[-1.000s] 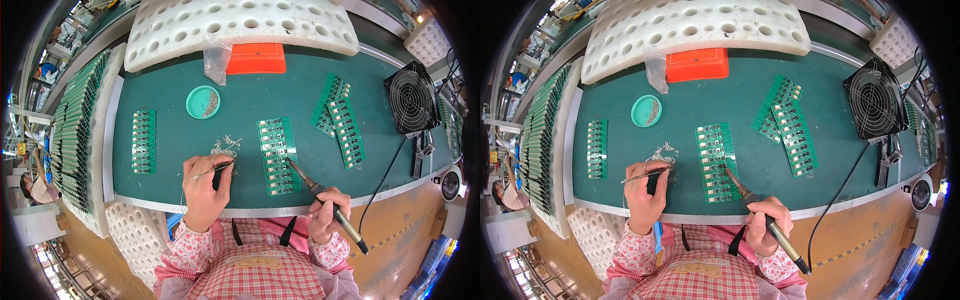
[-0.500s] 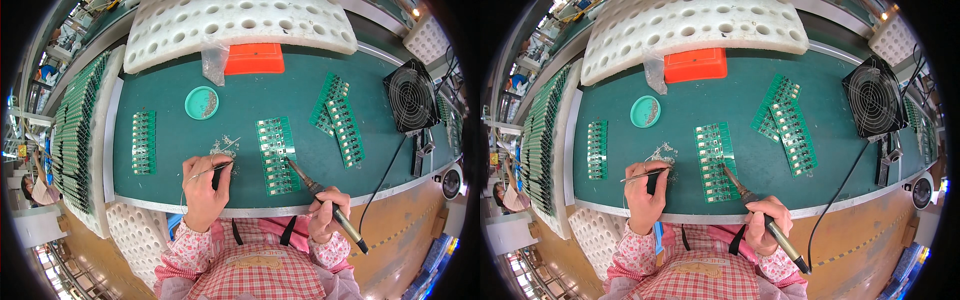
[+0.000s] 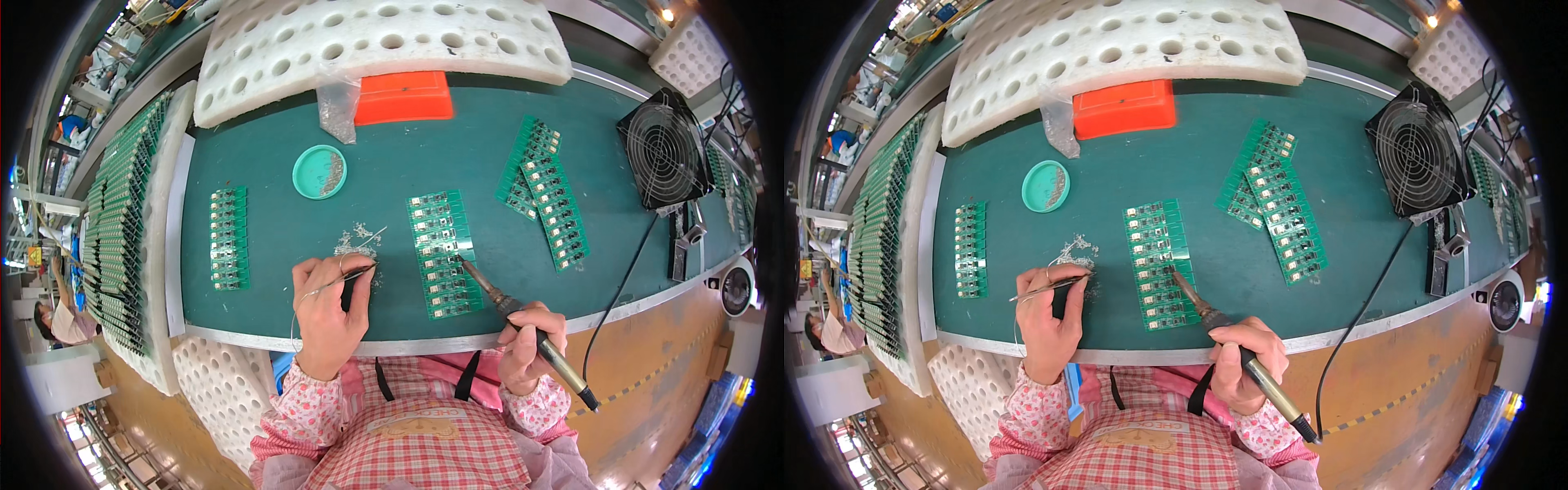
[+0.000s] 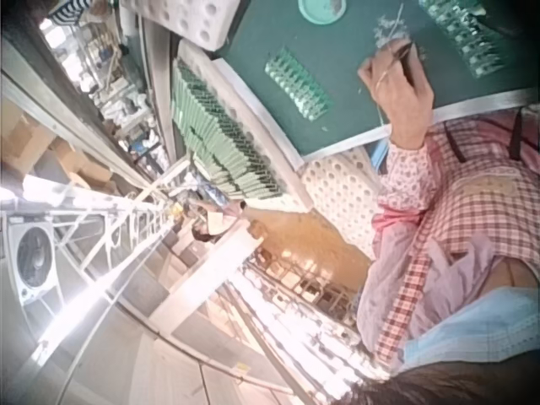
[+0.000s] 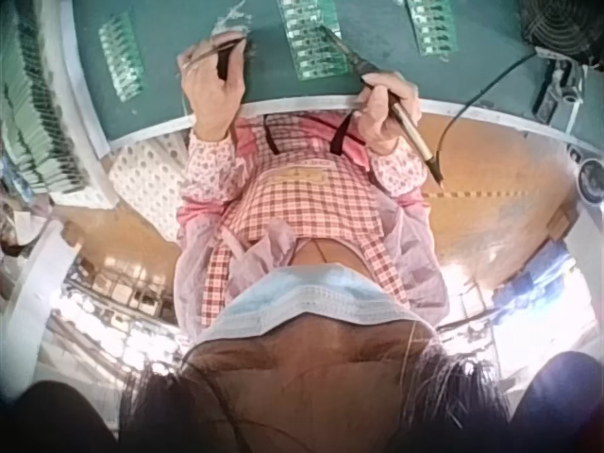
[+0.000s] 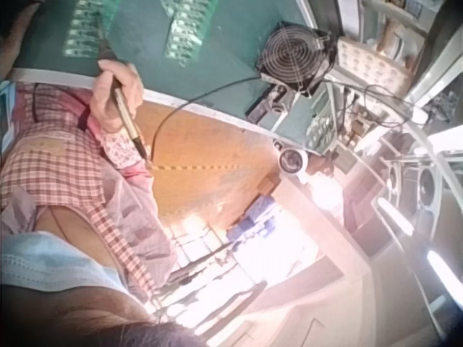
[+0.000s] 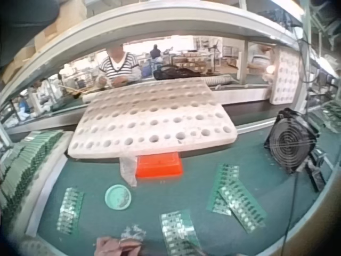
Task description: The person solders small components onto circuit boards on a workbench using a soldering iron, solder wire, and tweezers.
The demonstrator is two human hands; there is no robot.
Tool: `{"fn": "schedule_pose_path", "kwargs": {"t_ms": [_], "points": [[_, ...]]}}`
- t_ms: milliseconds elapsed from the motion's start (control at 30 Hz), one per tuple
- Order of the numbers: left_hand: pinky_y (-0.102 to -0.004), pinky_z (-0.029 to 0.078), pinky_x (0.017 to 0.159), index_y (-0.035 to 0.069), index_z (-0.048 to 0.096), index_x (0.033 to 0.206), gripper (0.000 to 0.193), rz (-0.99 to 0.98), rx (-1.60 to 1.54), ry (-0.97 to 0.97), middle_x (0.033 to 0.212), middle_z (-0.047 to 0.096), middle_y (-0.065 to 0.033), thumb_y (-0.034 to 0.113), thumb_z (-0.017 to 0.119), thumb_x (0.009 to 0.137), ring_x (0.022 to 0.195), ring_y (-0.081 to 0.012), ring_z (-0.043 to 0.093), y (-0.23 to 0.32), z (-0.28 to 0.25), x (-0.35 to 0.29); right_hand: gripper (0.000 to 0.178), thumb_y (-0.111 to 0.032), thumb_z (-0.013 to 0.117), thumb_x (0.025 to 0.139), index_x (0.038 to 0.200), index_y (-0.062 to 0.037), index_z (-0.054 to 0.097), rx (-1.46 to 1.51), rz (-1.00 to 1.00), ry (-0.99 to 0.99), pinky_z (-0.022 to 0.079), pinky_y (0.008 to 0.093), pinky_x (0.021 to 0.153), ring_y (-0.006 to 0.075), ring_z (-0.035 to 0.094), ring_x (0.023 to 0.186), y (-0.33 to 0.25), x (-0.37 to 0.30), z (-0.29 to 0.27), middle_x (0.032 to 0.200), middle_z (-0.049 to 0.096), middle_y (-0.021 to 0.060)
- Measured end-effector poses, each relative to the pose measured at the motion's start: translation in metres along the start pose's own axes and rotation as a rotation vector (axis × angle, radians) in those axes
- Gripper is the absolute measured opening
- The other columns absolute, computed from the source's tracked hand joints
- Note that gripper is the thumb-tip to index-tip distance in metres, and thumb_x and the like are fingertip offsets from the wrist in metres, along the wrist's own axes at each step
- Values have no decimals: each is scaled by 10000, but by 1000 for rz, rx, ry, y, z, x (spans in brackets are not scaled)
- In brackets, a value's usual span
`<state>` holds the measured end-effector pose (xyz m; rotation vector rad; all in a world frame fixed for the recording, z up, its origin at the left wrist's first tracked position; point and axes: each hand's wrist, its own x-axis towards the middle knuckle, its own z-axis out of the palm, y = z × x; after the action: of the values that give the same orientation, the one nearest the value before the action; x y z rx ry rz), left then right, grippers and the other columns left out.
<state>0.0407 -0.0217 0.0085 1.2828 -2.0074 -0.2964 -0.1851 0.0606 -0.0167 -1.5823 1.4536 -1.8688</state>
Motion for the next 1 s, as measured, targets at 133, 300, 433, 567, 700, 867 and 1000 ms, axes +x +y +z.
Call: {"fn": "schedule_pose_path", "kwargs": {"t_ms": [133, 300, 433, 567, 700, 867, 1000], "points": [[-371, 474, 772, 26, 653, 930, 183, -17, -110, -13, 953, 712, -46, -57, 734, 788, 827, -275, 639, 12, 8, 5, 134, -104, 610, 934, 919, 25, 642, 13, 19, 11, 449, 277, 474, 137, 553, 466, -2, 1, 2, 610, 613, 47], [-350, 504, 748, 15, 675, 934, 164, -26, -218, -80, 964, 711, -78, -67, 722, 800, 846, -273, 644, 24, 20, 7, 103, -89, 615, 911, 902, 3, 661, -7, 44, 12, 456, 283, 483, 145, 556, 476, -4, 2, 1, 598, 610, 45], [-327, 515, 735, -10, 664, 936, 163, -3, -240, -105, 972, 710, -109, -98, 710, 807, 847, -250, 658, 24, 25, 6, 96, -91, 626, 897, 895, -5, 669, -6, 49, 9, 469, 290, 494, 163, 568, 491, -4, 2, 0, 611, 626, 56], [-332, 512, 749, -4, 665, 937, 163, -13, -239, -109, 974, 714, -98, -90, 713, 806, 854, -257, 657, 24, 27, 7, 92, -95, 628, 898, 898, -14, 672, 0, 55, -7, 477, 300, 500, 176, 578, 500, -4, 3, 0, 632, 641, 64], [-340, 508, 770, 2, 668, 938, 162, 27, -207, -101, 973, 717, -88, -78, 715, 805, 867, -262, 656, 25, 28, 7, 91, -99, 628, 901, 901, -19, 670, -12, 64, -10, 482, 305, 503, 179, 581, 505, -6, 2, -2, 639, 643, 65], [-348, 503, 778, 6, 668, 932, 140, 20, -185, -112, 968, 718, -89, -49, 720, 813, 875, -270, 656, 26, 28, 8, 86, -99, 624, 903, 907, -24, 666, -22, 68, -19, 484, 305, 506, 178, 582, 508, -6, 2, -2, 630, 635, 59], [-350, 502, 774, 5, 664, 927, 137, 29, -185, -115, 963, 717, -90, -47, 720, 813, 870, -276, 657, 25, 27, 8, 82, -94, 624, 901, 911, -25, 666, -23, 71, -28, 484, 305, 506, 179, 582, 508, -6, 2, -2, 625, 630, 57]]}}
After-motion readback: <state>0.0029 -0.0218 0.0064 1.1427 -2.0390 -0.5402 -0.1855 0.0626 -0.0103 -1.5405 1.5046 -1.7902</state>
